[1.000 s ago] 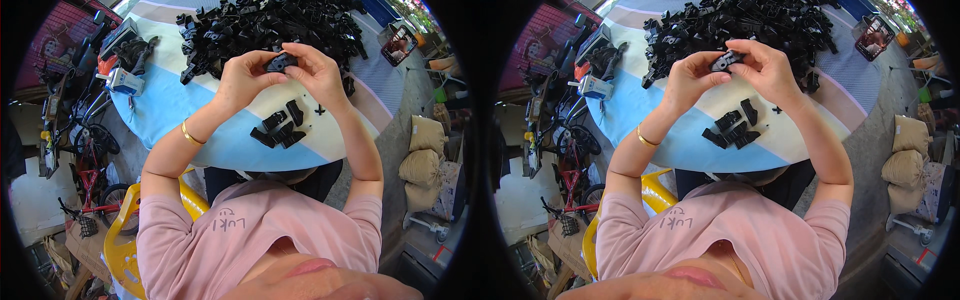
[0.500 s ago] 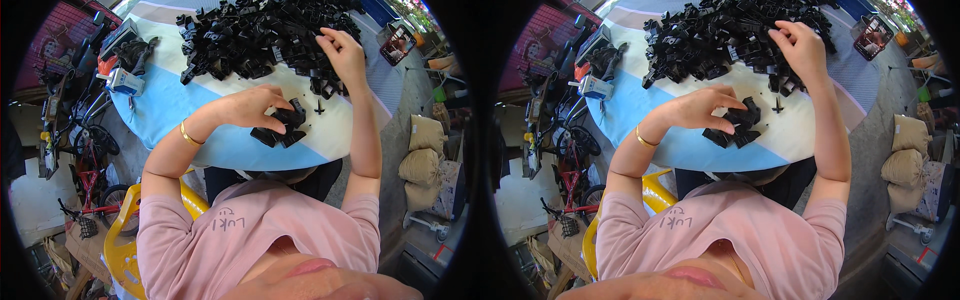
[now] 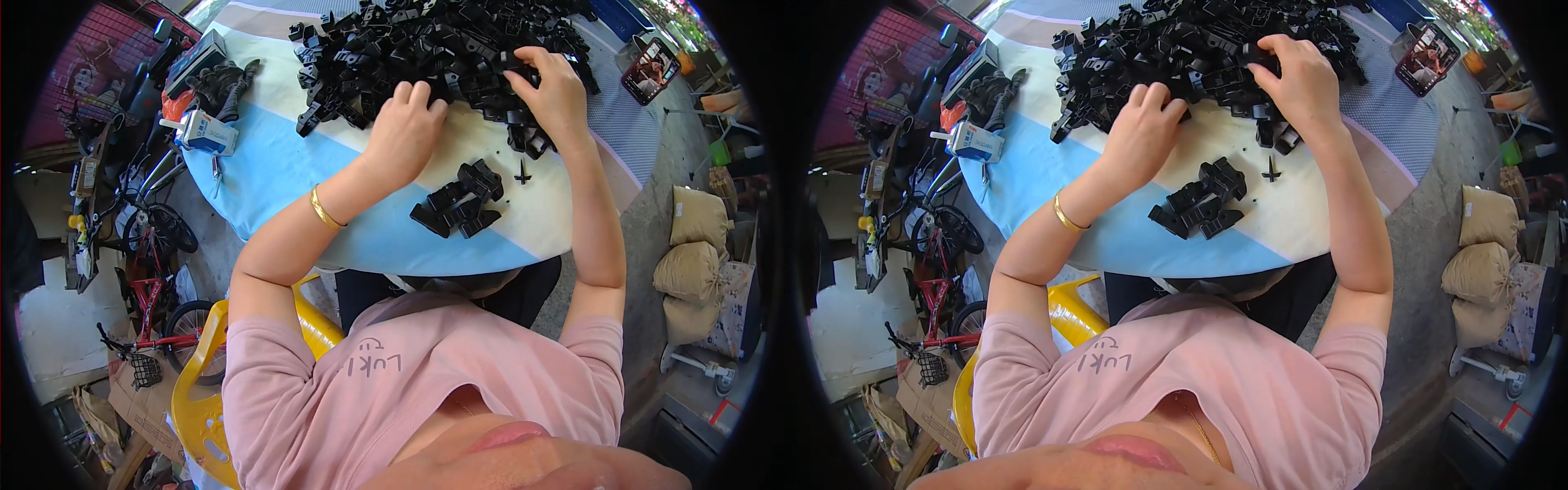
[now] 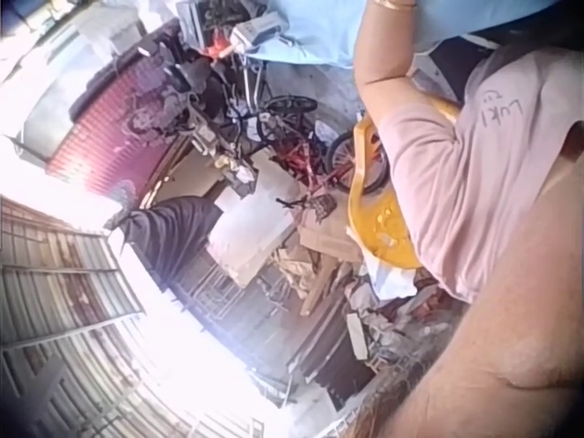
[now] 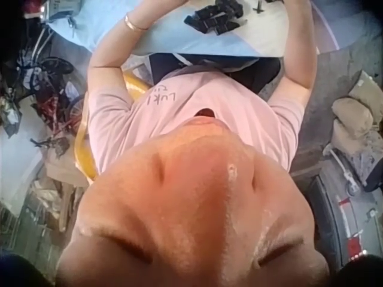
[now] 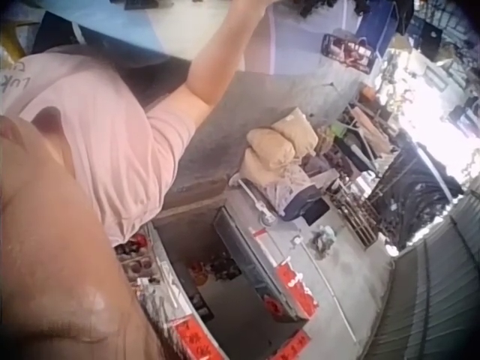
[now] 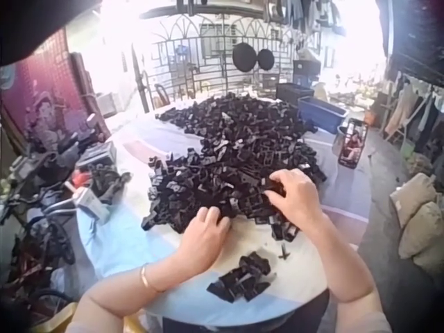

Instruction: The recorder is assembling small black plastic components by snapping pieces together at a workstation.

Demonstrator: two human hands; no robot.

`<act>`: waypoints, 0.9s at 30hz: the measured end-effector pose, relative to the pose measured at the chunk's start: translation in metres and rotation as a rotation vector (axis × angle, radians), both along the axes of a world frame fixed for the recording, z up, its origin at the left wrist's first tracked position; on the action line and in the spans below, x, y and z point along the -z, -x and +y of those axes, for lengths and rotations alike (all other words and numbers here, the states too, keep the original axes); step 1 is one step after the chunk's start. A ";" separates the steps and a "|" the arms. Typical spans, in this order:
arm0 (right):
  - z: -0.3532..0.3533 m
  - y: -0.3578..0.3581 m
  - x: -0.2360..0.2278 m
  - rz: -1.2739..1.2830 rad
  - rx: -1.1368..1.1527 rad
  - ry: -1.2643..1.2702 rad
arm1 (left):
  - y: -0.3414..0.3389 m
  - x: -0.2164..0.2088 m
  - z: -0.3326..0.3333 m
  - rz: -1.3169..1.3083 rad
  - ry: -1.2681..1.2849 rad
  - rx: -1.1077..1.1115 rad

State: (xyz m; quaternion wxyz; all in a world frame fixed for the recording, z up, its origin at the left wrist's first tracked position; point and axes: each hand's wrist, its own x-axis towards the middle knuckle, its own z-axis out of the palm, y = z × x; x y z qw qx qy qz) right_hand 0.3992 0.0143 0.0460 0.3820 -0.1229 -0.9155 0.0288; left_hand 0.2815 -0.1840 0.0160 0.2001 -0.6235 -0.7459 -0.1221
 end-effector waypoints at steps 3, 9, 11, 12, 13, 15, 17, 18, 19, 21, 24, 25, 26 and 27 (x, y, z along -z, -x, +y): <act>-0.015 -0.003 -0.009 0.219 -0.082 0.284 | -0.005 0.001 -0.002 0.125 0.121 0.009; -0.048 -0.005 -0.011 0.018 -0.449 0.955 | -0.017 -0.001 -0.007 0.078 0.058 0.006; -0.051 -0.004 -0.011 -0.074 -0.504 1.068 | -0.008 -0.005 -0.006 -0.109 -0.022 0.020; -0.053 -0.005 -0.010 -0.091 -0.546 1.108 | -0.003 -0.009 -0.007 -0.297 -0.102 0.034; -0.056 -0.006 -0.010 -0.090 -0.546 1.106 | 0.003 -0.015 -0.010 -0.529 -0.119 0.055; -0.063 -0.006 -0.009 -0.082 -0.630 1.179 | 0.013 -0.026 -0.006 -0.973 -0.195 0.052; -0.068 -0.004 -0.003 -0.022 -0.662 1.076 | 0.017 -0.036 -0.008 -1.377 -0.135 0.036; -0.072 -0.004 -0.003 -0.018 -0.608 0.965 | 0.021 -0.032 -0.009 -1.646 -0.225 0.131; -0.076 -0.003 -0.003 -0.013 -0.554 0.855 | 0.025 -0.027 -0.010 -1.911 -0.319 0.233; -0.077 -0.001 0.001 0.013 -0.518 0.827 | 0.022 -0.032 -0.009 -1.977 -0.299 0.269; -0.074 0.000 0.004 0.069 -0.481 0.720 | 0.018 -0.039 -0.007 -2.303 -0.243 0.350; -0.072 0.000 0.005 0.065 -0.471 0.764 | 0.018 -0.037 -0.008 -2.304 -0.241 0.351; -0.071 0.000 0.005 0.061 -0.463 0.808 | 0.018 -0.036 -0.009 -2.197 -0.246 0.368; -0.071 0.000 0.004 0.061 -0.464 0.808 | 0.018 -0.035 -0.010 -2.089 -0.251 0.384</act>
